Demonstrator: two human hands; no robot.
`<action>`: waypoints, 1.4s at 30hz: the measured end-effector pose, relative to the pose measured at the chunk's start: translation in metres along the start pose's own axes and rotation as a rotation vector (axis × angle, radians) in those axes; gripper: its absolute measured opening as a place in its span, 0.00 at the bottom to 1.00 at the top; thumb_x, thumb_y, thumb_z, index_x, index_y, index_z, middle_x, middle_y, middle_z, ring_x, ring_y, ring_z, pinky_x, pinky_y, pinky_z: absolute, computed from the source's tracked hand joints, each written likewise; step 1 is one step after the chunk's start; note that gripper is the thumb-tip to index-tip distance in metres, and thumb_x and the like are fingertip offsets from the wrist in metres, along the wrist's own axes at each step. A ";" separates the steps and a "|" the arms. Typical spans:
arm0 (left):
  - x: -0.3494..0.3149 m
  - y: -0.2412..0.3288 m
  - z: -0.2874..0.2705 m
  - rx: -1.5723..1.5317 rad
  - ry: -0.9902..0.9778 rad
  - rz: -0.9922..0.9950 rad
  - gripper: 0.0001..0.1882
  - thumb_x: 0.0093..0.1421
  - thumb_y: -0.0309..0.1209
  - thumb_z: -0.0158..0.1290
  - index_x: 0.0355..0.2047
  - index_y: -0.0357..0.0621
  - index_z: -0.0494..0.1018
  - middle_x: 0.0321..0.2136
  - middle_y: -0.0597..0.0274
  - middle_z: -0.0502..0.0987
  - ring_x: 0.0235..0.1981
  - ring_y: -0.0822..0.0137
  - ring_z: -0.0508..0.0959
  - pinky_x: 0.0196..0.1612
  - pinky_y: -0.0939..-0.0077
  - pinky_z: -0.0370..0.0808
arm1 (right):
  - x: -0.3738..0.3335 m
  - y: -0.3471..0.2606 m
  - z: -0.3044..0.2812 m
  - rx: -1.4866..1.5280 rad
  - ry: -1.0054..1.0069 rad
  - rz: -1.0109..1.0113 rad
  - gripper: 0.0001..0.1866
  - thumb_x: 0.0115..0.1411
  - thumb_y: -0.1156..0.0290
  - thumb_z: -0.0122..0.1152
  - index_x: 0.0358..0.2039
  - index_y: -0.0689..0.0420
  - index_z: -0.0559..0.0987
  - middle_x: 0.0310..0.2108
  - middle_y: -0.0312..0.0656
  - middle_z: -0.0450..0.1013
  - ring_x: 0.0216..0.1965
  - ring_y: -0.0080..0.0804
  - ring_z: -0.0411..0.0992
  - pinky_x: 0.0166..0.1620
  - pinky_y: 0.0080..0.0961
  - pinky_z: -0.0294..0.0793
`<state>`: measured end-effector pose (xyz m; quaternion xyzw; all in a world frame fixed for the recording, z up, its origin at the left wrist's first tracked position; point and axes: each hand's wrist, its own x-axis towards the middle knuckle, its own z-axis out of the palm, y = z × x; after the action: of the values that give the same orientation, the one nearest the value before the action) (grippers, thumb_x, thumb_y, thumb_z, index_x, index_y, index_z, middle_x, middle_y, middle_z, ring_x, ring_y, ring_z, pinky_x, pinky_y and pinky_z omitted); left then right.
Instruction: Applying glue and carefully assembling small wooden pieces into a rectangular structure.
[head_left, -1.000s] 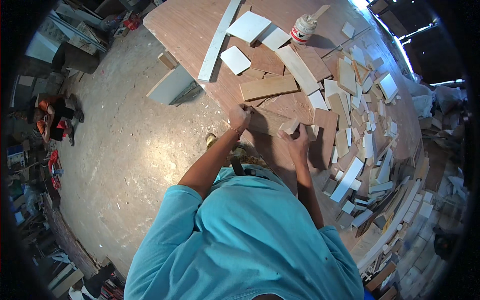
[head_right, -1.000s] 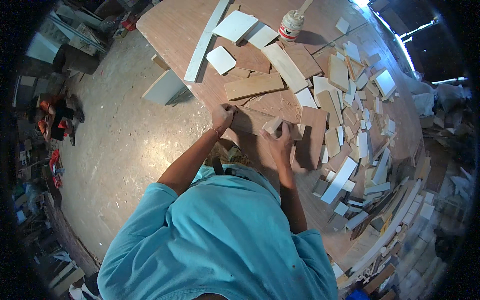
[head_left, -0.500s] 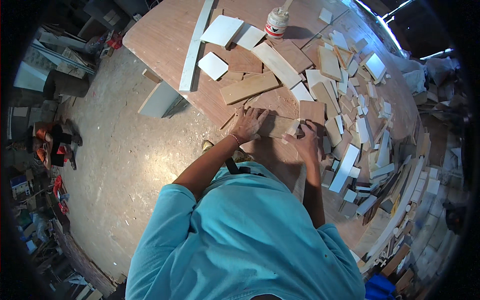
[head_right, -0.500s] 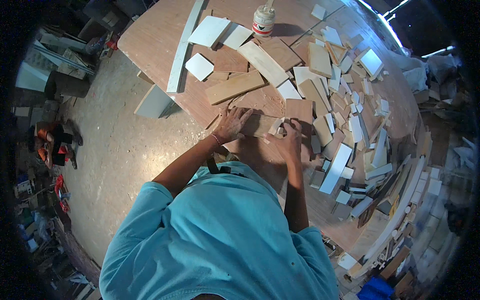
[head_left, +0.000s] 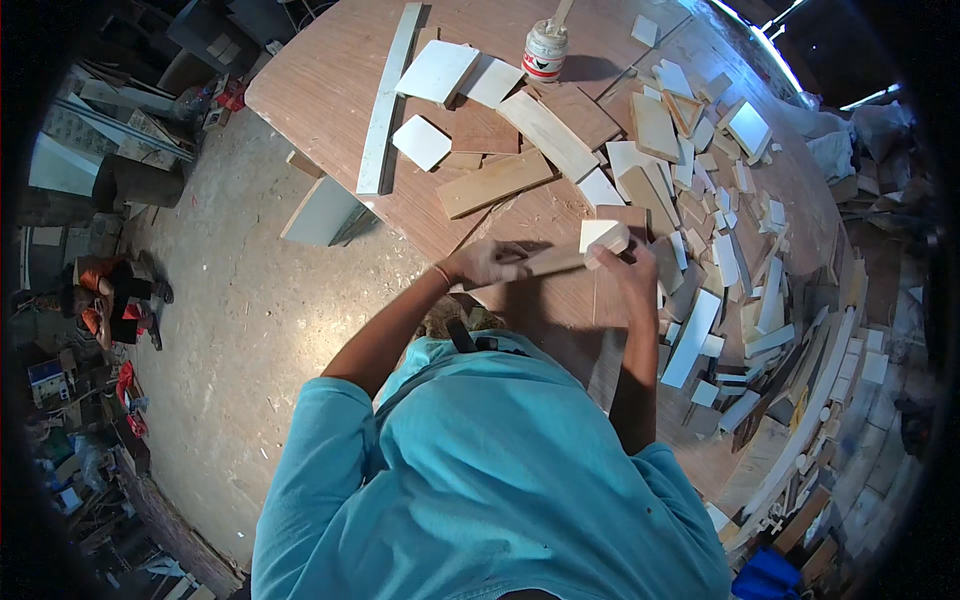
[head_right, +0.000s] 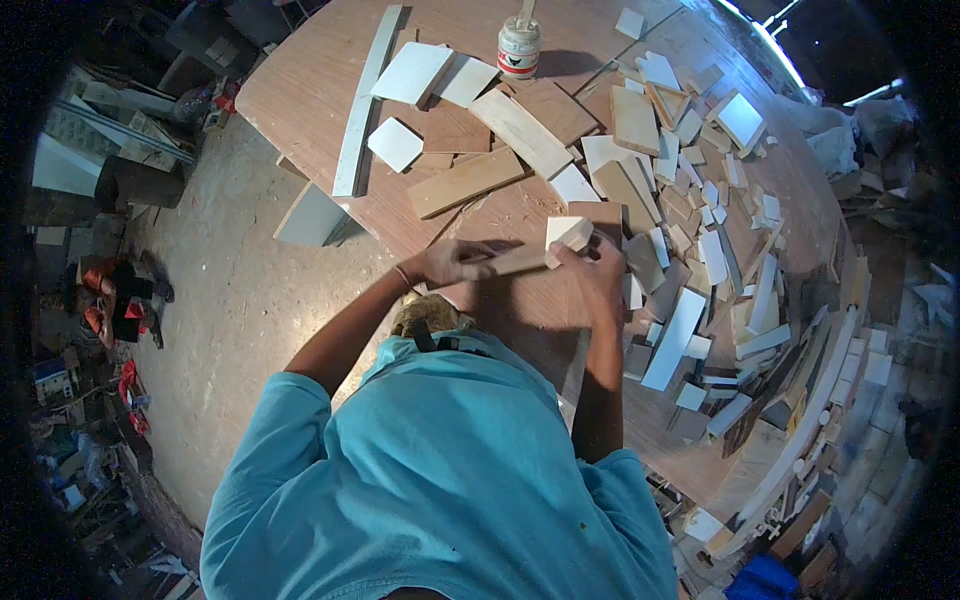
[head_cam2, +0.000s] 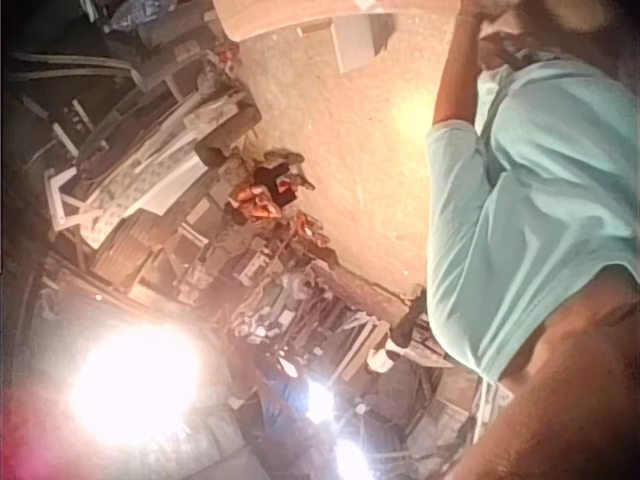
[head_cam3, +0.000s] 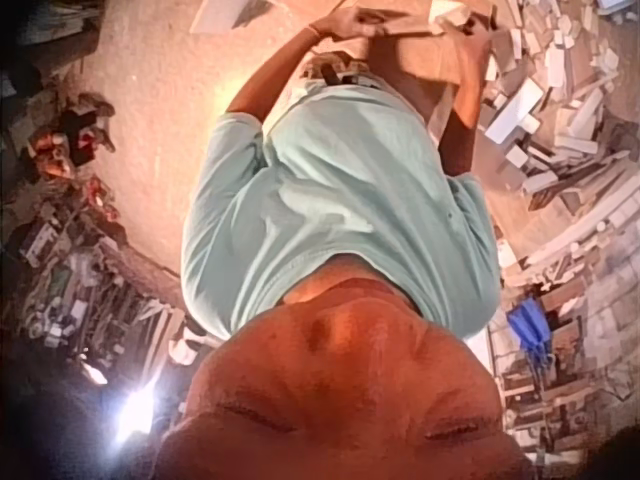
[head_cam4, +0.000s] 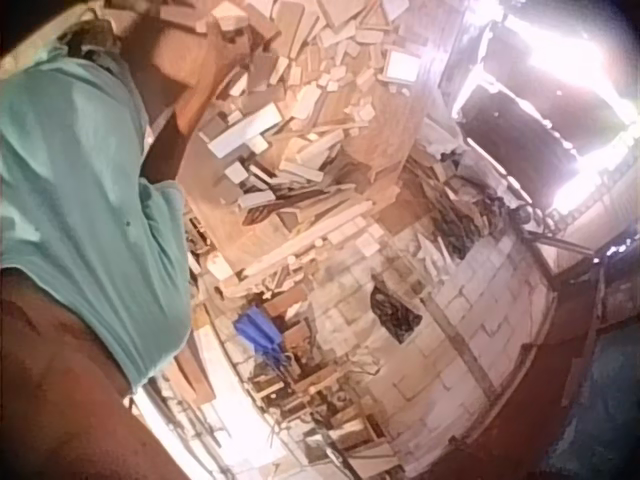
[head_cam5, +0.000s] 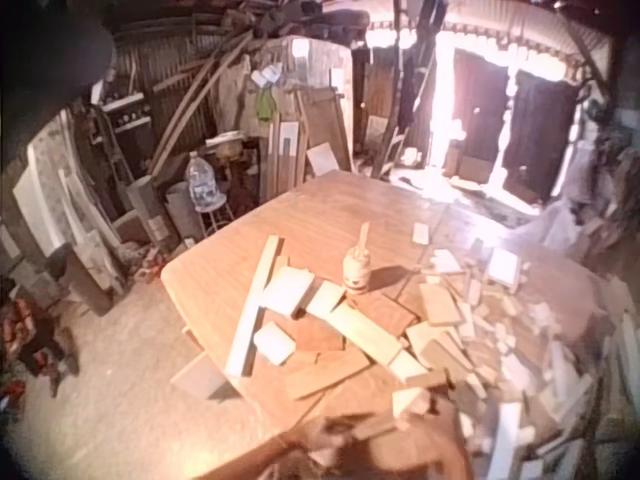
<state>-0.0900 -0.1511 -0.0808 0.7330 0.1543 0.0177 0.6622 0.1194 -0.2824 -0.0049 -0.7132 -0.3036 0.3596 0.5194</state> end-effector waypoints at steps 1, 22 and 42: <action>0.002 0.006 -0.015 -0.016 -0.164 -0.235 0.26 0.53 0.45 0.47 0.45 0.38 0.65 0.49 0.55 0.64 0.50 0.65 0.62 0.52 0.74 0.58 | 0.001 -0.008 -0.003 -0.009 0.007 -0.011 0.23 0.41 0.67 0.65 0.37 0.66 0.72 0.33 0.42 0.72 0.34 0.24 0.69 0.39 0.20 0.67; -0.019 -0.006 -0.005 0.769 0.458 -0.236 0.32 0.41 0.41 0.58 0.44 0.36 0.63 0.35 0.50 0.70 0.40 0.56 0.69 0.42 0.68 0.67 | 0.006 -0.010 0.002 0.230 -0.003 0.052 0.20 0.43 0.63 0.64 0.34 0.61 0.74 0.27 0.34 0.70 0.27 0.18 0.64 0.31 0.15 0.62; -0.007 0.029 0.072 -0.560 0.668 -0.630 0.51 0.45 0.43 0.57 0.53 0.30 0.34 0.39 0.39 0.65 0.43 0.50 0.67 0.48 0.64 0.64 | 0.005 -0.026 -0.011 0.282 0.026 -0.063 0.19 0.44 0.64 0.64 0.35 0.59 0.73 0.30 0.34 0.70 0.30 0.20 0.66 0.33 0.19 0.62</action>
<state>-0.0743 -0.2246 -0.0604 0.4009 0.5584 0.0911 0.7205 0.1298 -0.2771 0.0218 -0.6278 -0.2654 0.3730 0.6295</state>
